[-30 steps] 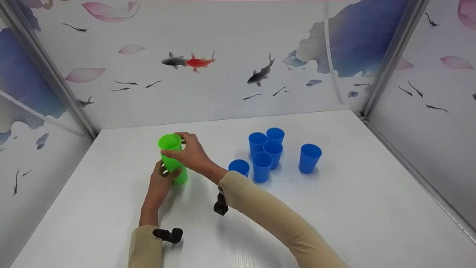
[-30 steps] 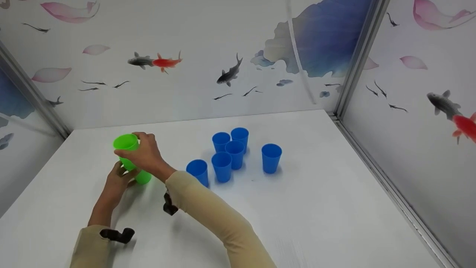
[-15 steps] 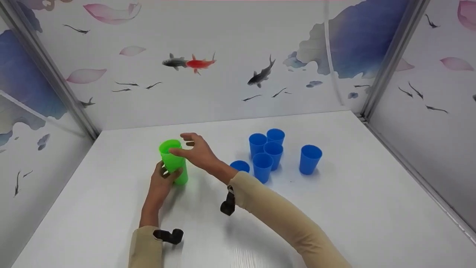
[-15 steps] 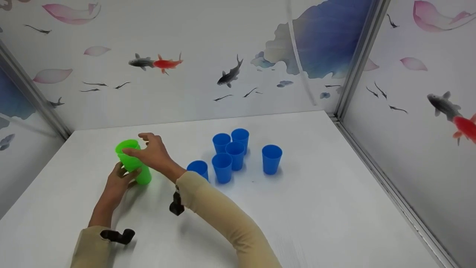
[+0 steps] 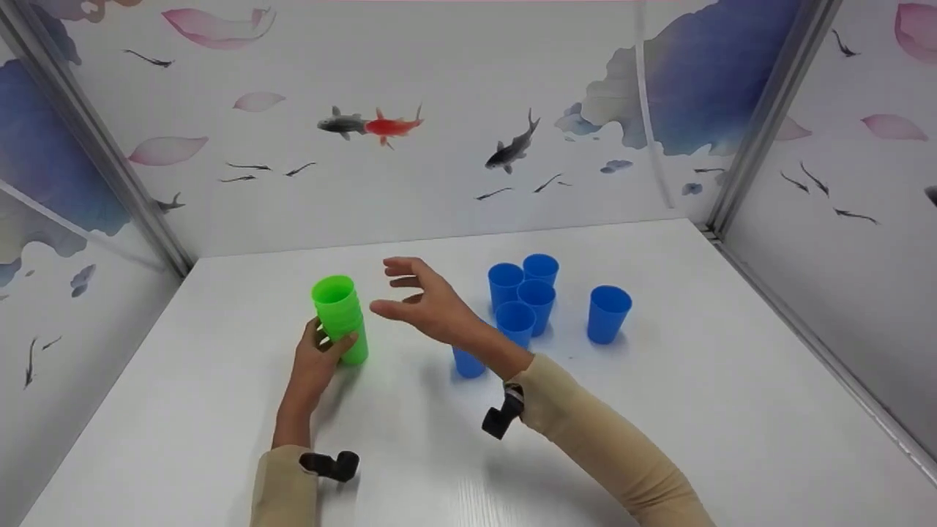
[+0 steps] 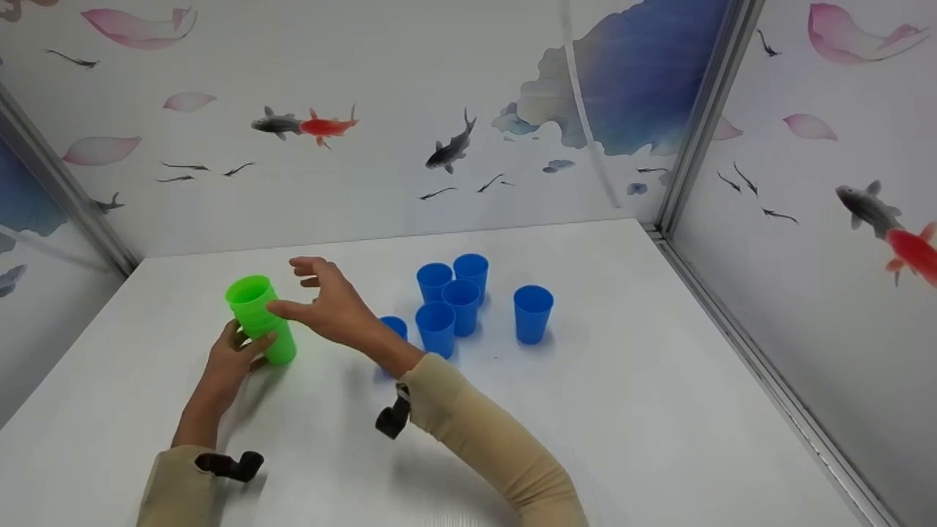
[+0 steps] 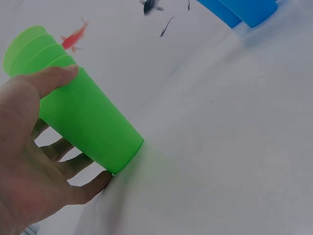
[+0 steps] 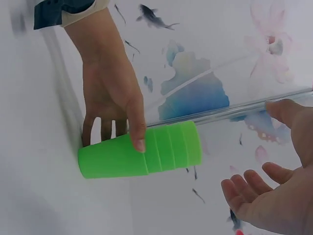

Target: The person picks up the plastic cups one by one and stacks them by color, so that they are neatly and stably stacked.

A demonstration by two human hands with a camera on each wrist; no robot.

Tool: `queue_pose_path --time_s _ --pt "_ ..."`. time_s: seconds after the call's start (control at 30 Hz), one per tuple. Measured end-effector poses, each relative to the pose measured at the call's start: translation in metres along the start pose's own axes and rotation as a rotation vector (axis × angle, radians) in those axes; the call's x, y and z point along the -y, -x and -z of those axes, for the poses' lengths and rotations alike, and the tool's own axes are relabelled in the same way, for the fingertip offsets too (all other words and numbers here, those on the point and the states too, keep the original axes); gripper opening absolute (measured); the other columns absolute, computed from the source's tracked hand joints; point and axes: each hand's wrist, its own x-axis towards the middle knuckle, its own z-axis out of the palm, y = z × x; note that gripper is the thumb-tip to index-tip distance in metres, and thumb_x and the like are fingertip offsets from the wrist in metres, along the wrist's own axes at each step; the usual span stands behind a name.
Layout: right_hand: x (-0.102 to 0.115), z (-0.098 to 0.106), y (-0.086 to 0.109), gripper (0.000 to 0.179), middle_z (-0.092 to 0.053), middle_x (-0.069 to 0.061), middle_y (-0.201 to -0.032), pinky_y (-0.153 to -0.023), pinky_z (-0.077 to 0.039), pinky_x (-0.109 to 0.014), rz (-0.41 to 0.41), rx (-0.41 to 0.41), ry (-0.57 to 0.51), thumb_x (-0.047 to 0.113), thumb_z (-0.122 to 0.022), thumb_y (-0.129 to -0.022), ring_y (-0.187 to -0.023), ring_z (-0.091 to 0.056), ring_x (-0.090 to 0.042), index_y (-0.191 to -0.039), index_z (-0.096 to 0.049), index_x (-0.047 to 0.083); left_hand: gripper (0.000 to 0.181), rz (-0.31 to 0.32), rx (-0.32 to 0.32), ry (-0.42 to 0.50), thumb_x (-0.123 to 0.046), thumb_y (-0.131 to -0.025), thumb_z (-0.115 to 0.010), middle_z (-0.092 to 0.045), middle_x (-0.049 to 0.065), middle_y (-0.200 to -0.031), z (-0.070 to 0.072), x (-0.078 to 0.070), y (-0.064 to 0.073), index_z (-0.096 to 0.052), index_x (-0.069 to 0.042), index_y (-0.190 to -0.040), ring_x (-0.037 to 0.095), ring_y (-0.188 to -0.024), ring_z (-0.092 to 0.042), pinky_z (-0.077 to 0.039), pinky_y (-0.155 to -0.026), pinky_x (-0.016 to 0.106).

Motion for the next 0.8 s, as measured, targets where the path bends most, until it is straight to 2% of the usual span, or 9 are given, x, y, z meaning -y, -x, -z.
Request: queue_pose_path --time_s 0.17,0.3,0.5,0.8 --pt "-0.001 0.018 0.025 0.062 -0.050 -0.005 -0.149 -0.112 -0.046 -0.040 0.092 -0.002 0.050 0.034 -0.070 -0.094 -0.139 -0.049 -0.022 -0.148 -0.044 0.016 0.086 -0.007 -0.005 -0.001 -0.034 -0.097 -0.066 -0.021 0.022 -0.165 0.001 0.002 -0.001 -0.014 -0.008 -0.160 0.042 -0.152 -0.026 -0.028 -0.123 0.055" --pt "-0.006 0.033 0.040 0.057 -0.052 -0.007 -0.148 -0.112 -0.045 -0.043 0.120 -0.029 0.083 0.035 -0.067 -0.096 -0.137 -0.049 -0.022 -0.146 -0.047 0.014 0.084 -0.013 -0.002 0.006 -0.032 -0.098 -0.066 -0.022 0.023 -0.164 0.000 0.002 -0.001 -0.014 -0.007 -0.159 0.042 -0.151 -0.027 -0.028 -0.123 0.055" --pt "-0.019 0.064 0.054 0.055 -0.054 -0.010 -0.146 -0.112 -0.045 -0.046 0.110 -0.040 0.116 0.033 -0.065 -0.098 -0.136 -0.051 -0.025 -0.145 -0.048 0.011 0.085 -0.013 0.006 0.012 -0.032 -0.097 -0.066 -0.023 0.023 -0.164 -0.001 0.002 0.000 -0.013 -0.008 -0.160 0.042 -0.151 -0.027 -0.028 -0.123 0.055" --pt "-0.032 0.118 0.071 0.043 -0.061 -0.011 -0.138 -0.112 -0.046 -0.048 0.080 -0.123 0.141 0.024 -0.064 -0.099 -0.130 -0.057 -0.030 -0.138 -0.056 0.009 0.083 -0.016 0.013 0.025 -0.031 -0.098 -0.065 -0.023 0.022 -0.164 -0.001 0.002 -0.002 -0.013 -0.009 -0.160 0.042 -0.151 -0.027 -0.029 -0.122 0.055"
